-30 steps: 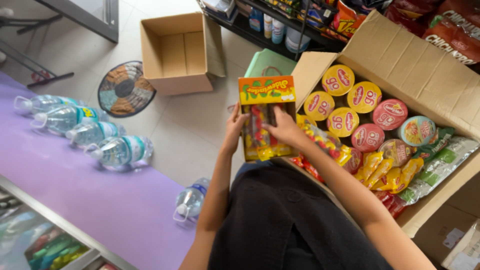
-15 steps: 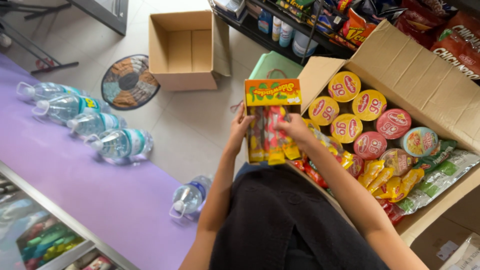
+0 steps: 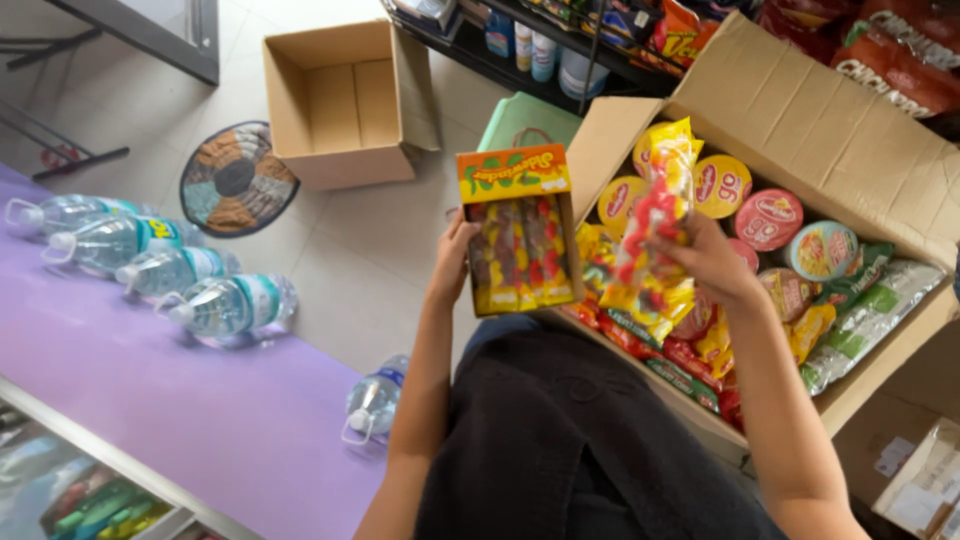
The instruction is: Transferring snacks and candies from a cardboard shipping box to display shelves and organizing inventory.
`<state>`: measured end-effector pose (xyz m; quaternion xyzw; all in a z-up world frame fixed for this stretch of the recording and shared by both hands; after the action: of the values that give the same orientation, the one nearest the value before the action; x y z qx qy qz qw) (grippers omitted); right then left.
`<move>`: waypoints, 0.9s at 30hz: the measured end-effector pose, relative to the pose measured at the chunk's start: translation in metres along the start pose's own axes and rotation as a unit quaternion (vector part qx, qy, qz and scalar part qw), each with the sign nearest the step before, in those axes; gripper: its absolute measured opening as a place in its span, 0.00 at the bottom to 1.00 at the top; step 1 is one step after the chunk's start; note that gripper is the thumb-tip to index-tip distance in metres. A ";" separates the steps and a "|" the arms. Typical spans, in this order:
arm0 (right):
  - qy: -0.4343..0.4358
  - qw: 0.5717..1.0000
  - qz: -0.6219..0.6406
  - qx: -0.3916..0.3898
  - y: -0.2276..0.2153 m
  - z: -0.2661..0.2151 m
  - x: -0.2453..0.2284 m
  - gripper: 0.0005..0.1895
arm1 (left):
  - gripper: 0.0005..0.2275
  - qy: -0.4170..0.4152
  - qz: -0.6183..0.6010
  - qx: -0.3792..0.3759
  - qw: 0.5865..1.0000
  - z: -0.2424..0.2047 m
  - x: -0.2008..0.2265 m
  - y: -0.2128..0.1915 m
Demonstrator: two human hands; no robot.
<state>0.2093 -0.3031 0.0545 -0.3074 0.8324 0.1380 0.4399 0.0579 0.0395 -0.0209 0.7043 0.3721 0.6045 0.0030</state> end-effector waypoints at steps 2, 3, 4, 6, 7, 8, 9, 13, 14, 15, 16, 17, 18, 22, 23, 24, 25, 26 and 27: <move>-0.073 0.994 -0.072 0.036 -0.026 -0.002 0.003 0.27 | 0.22 0.006 -0.016 -0.009 1.000 0.003 -0.003 0.000; -0.148 0.976 -0.148 0.067 -0.038 -0.007 -0.001 0.29 | 0.21 0.016 -0.033 -0.015 0.999 0.005 -0.002 0.001; -0.144 0.976 -0.145 0.072 -0.043 -0.008 0.008 0.29 | 0.21 0.010 -0.031 -0.019 0.999 0.006 -0.003 0.000; -0.141 0.895 -0.390 0.163 -0.055 -0.012 0.018 0.28 | 0.20 0.031 -0.051 -0.032 0.998 0.011 0.000 0.002; -0.138 0.896 -0.389 0.167 -0.051 -0.017 0.018 0.28 | 0.20 0.028 -0.051 -0.036 0.998 0.013 -0.001 0.004; -0.080 0.908 -0.382 0.149 -0.048 -0.017 0.025 0.29 | 0.20 0.018 -0.049 -0.031 0.998 0.013 -0.002 0.002; -0.022 0.918 -0.374 0.130 -0.043 -0.019 0.033 0.32 | 0.19 0.007 -0.046 -0.027 0.999 0.013 -0.003 0.000; -0.020 0.891 -0.432 0.136 -0.023 -0.018 0.024 0.31 | 0.20 0.003 -0.038 -0.024 0.999 0.016 -0.004 0.000; -0.038 0.898 -0.427 0.101 -0.015 -0.013 0.023 0.30 | 0.20 0.006 -0.043 -0.030 0.999 0.018 -0.006 -0.001; -0.057 0.903 -0.420 0.067 -0.007 -0.008 0.023 0.30 | 0.20 0.010 -0.047 -0.036 0.998 0.019 -0.008 -0.002; -0.057 0.903 -0.420 0.066 -0.005 0.004 0.034 0.30 | 0.20 0.010 -0.047 -0.036 0.998 0.018 -0.007 -0.002; -0.074 0.909 -0.409 0.040 0.002 0.015 0.044 0.30 | 0.20 0.008 -0.049 -0.032 0.998 0.018 -0.006 -0.002; -0.091 0.913 -0.397 0.014 0.008 0.025 0.054 0.30 | 0.21 0.006 -0.051 -0.030 0.998 0.017 -0.006 -0.002; -0.017 0.879 -0.476 0.029 0.008 0.046 0.072 0.23 | 0.22 0.002 -0.036 -0.018 0.999 0.015 -0.005 -0.003; -0.018 0.880 -0.471 0.050 0.004 0.048 0.074 0.23 | 0.22 0.003 -0.032 -0.015 0.999 0.016 -0.005 -0.005; -0.019 0.881 -0.467 0.072 0.000 0.052 0.075 0.23 | 0.22 0.005 -0.028 -0.012 1.000 0.017 -0.006 -0.006; -0.021 0.880 -0.468 0.072 -0.004 0.061 0.088 0.23 | 0.22 0.007 -0.029 -0.012 0.999 0.020 -0.008 -0.008; -0.063 0.886 -0.449 0.095 -0.008 0.067 0.095 0.24 | 0.22 0.011 -0.029 -0.018 0.999 0.020 -0.010 -0.009; -0.105 0.889 -0.429 0.117 -0.012 0.072 0.102 0.25 | 0.21 0.014 -0.030 -0.023 0.999 0.021 -0.013 -0.011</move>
<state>0.2204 -0.3156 -0.0699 -0.5644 0.5783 -0.1313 0.5743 0.0701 0.0496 -0.0421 0.6841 0.3785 0.6227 0.0320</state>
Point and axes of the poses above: each hand's wrist, its own z-axis towards the middle knuckle, its own y-axis out of the palm, x = y × z, the point moved 8 cm from there along z, towards the middle knuckle, and after that the axes turned 7 degrees about y, right-handed, at the moved point
